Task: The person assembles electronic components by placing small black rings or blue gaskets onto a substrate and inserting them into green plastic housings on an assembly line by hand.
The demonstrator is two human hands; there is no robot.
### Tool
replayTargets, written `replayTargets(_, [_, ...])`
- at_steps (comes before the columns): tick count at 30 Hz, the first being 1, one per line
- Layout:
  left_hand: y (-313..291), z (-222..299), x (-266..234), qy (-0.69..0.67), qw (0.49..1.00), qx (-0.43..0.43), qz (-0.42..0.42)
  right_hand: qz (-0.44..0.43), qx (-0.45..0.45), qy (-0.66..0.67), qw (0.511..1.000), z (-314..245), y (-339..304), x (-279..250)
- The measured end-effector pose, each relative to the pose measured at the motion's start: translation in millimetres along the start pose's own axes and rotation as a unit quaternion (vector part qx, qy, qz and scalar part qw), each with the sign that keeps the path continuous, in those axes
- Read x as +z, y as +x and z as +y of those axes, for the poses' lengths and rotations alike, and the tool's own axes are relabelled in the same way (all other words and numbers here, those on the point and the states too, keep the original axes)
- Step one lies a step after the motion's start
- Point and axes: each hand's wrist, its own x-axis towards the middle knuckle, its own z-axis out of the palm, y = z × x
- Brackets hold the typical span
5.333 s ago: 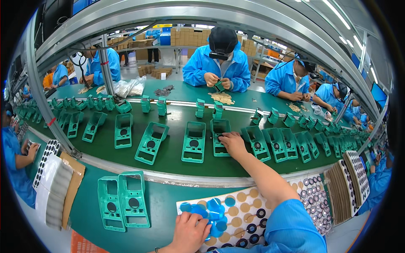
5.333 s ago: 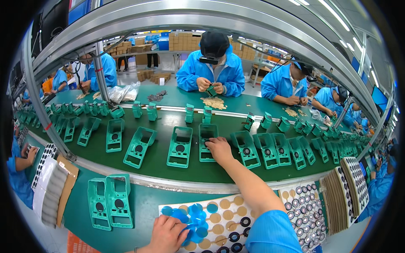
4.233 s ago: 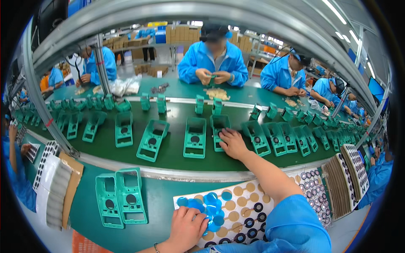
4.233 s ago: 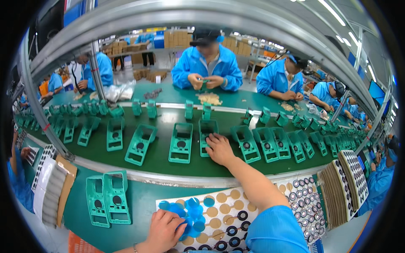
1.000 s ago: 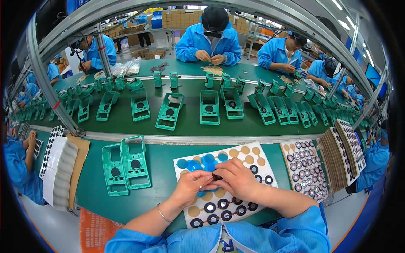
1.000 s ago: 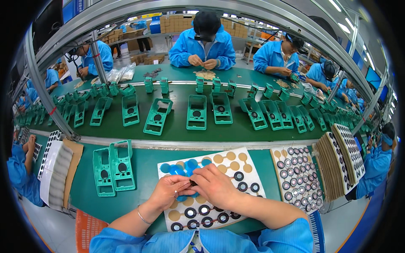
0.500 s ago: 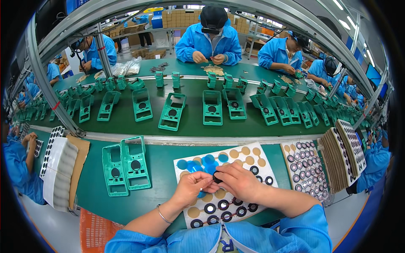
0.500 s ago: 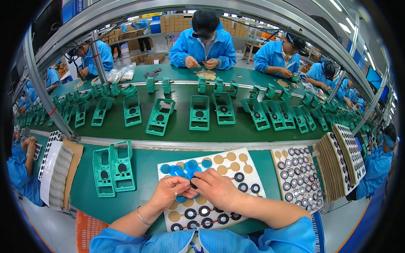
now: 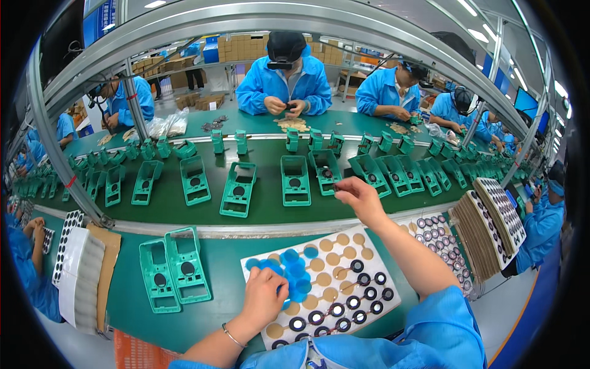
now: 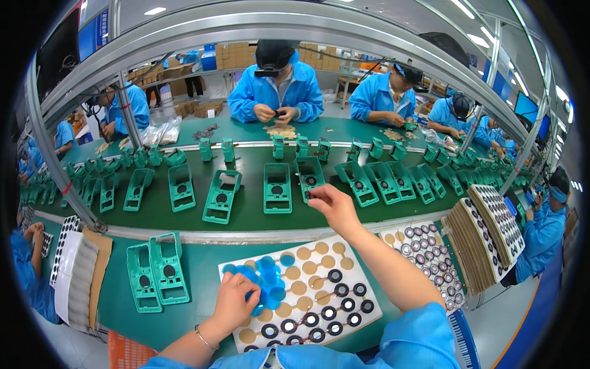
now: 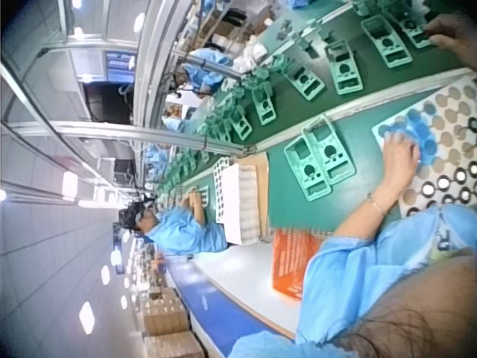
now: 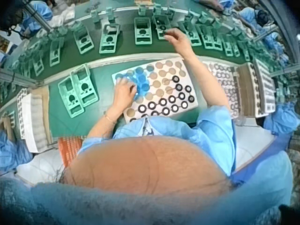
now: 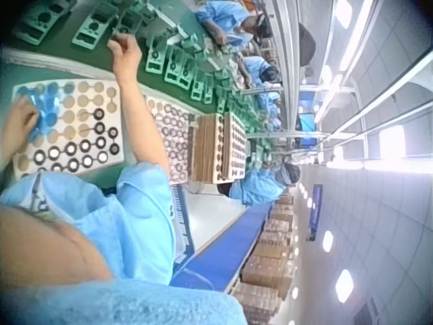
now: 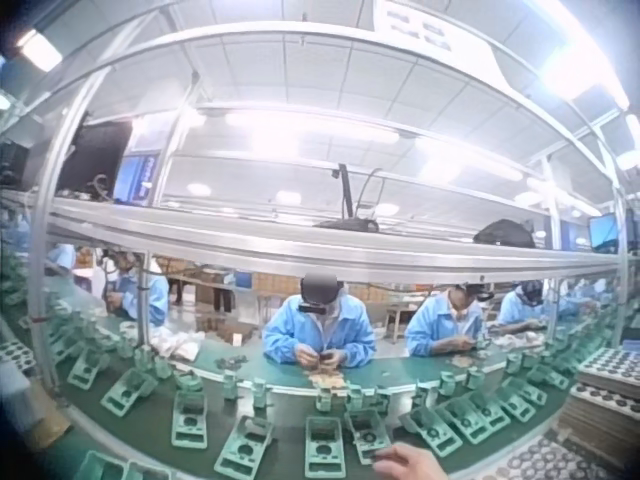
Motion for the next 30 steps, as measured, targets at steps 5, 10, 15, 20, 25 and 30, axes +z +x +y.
replayTargets(5, [2.2, 1.4, -0.5, 0.087, 0.996, 0.029, -0.003, -0.014, -0.144, -0.295, 0.944, 41.7, 57.7, 18.4])
replayTargets(10, [0.1, 4.5, -4.0, 0.100, 0.994, 0.034, 0.022, -0.054, -0.199, -0.386, 0.899, 75.4, 86.3, 53.6])
replayTargets(15, [-0.6, 9.4, -4.6, 0.112, 0.993, 0.024, 0.021, -0.088, -0.240, -0.406, 0.877, 99.6, 99.5, 62.5])
replayTargets(20, [-1.1, 6.2, 1.3, 0.123, 0.992, 0.007, -0.004, -0.063, -0.290, -0.443, 0.846, 105.8, 105.0, 65.1])
replayTargets(25, [-1.4, 3.8, 2.2, 0.114, 0.993, 0.007, 0.010, -0.071, -0.267, -0.454, 0.847, 108.2, 101.9, 63.6])
replayTargets(30, [-3.0, 3.9, 2.0, 0.113, 0.994, 0.001, -0.003, -0.075, -0.253, -0.453, 0.851, 108.8, 99.7, 62.3])
